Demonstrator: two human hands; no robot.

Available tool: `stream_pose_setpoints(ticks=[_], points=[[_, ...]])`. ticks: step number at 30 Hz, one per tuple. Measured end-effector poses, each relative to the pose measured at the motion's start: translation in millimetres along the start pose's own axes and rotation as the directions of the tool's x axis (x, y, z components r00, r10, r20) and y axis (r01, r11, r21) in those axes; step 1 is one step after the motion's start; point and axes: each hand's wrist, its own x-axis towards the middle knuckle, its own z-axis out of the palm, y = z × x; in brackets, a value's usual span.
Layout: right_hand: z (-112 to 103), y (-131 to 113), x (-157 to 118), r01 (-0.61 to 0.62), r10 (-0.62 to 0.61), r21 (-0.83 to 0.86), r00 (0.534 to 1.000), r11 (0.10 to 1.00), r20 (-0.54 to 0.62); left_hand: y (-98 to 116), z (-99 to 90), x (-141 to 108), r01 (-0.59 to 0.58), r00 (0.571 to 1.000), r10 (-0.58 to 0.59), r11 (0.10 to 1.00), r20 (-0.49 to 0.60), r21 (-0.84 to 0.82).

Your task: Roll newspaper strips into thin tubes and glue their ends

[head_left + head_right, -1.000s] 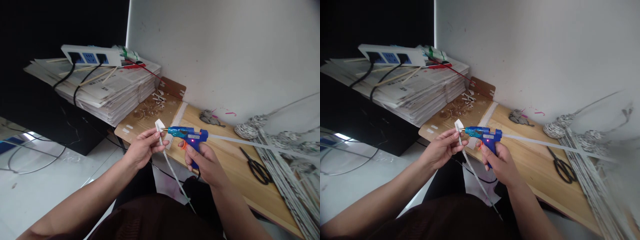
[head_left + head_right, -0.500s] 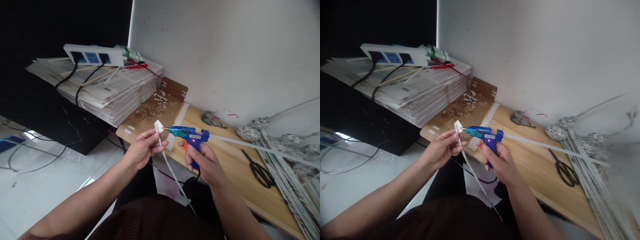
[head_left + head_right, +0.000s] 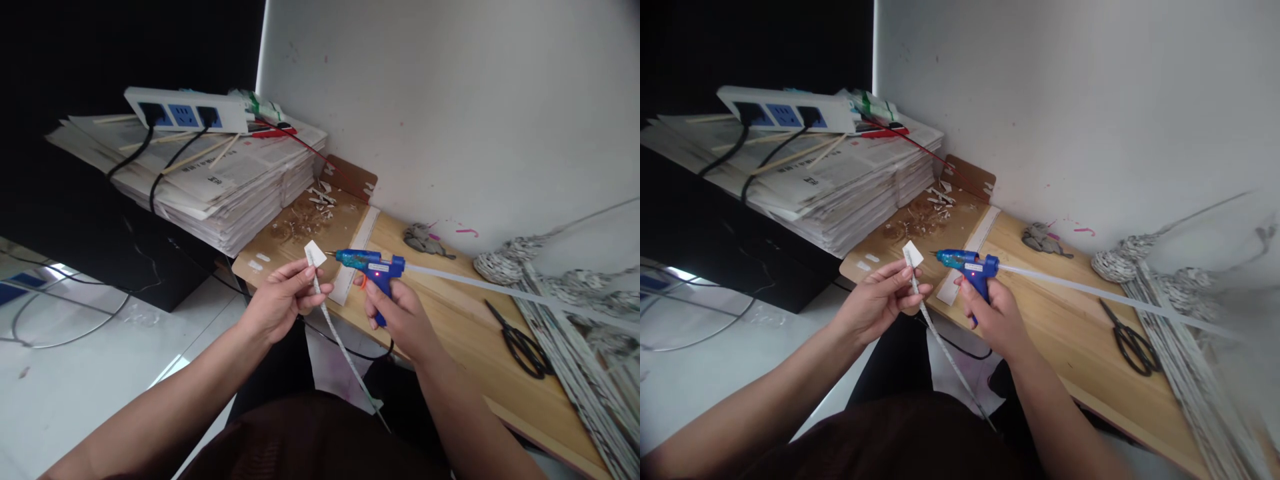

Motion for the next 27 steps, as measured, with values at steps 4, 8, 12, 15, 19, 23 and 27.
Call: stream_pose_setpoints(ticks=[4, 8, 12, 15, 19, 23, 27], points=[[6, -2, 29, -0.092, 0.087, 0.261, 0.996, 0.961, 0.031, 4, -1.6, -2, -0.027, 1.0, 0.027, 1.0, -0.001, 0.01], [17, -3, 66, -0.28, 0.245, 0.42, 0.96, 0.863, 0.137, 9, -4.4, -7, -0.019, 1.0, 0.019, 1.0, 0.003, 0.019], [26, -4, 95, -0.402, 0.354, 0.418, 0.916, 0.815, 0.19, 12, -12.9, -11, -0.021, 1.0, 0.021, 0.999, 0.004, 0.025], [29, -7, 104, -0.463, 0.393, 0.393, 0.885, 0.795, 0.247, 13, -20.9, -11, -0.035, 0.999, 0.035, 0.999, -0.008, 0.024], [27, -8, 108, -0.504, 0.399, 0.4, 0.86, 0.766, 0.319, 13, -27.7, -10, -0.041, 0.999, 0.041, 0.999, -0.012, 0.021], [25, -3, 110, -0.477, 0.314, 0.463, 0.867, 0.747, 0.387, 14, -29.2, -7, -0.037, 0.999, 0.037, 0.999, -0.011, 0.019], [27, 2, 116, -0.356, 0.192, 0.552, 0.923, 0.754, 0.334, 12, -27.9, -4, -0.025, 0.999, 0.026, 0.999, -0.02, 0.019]])
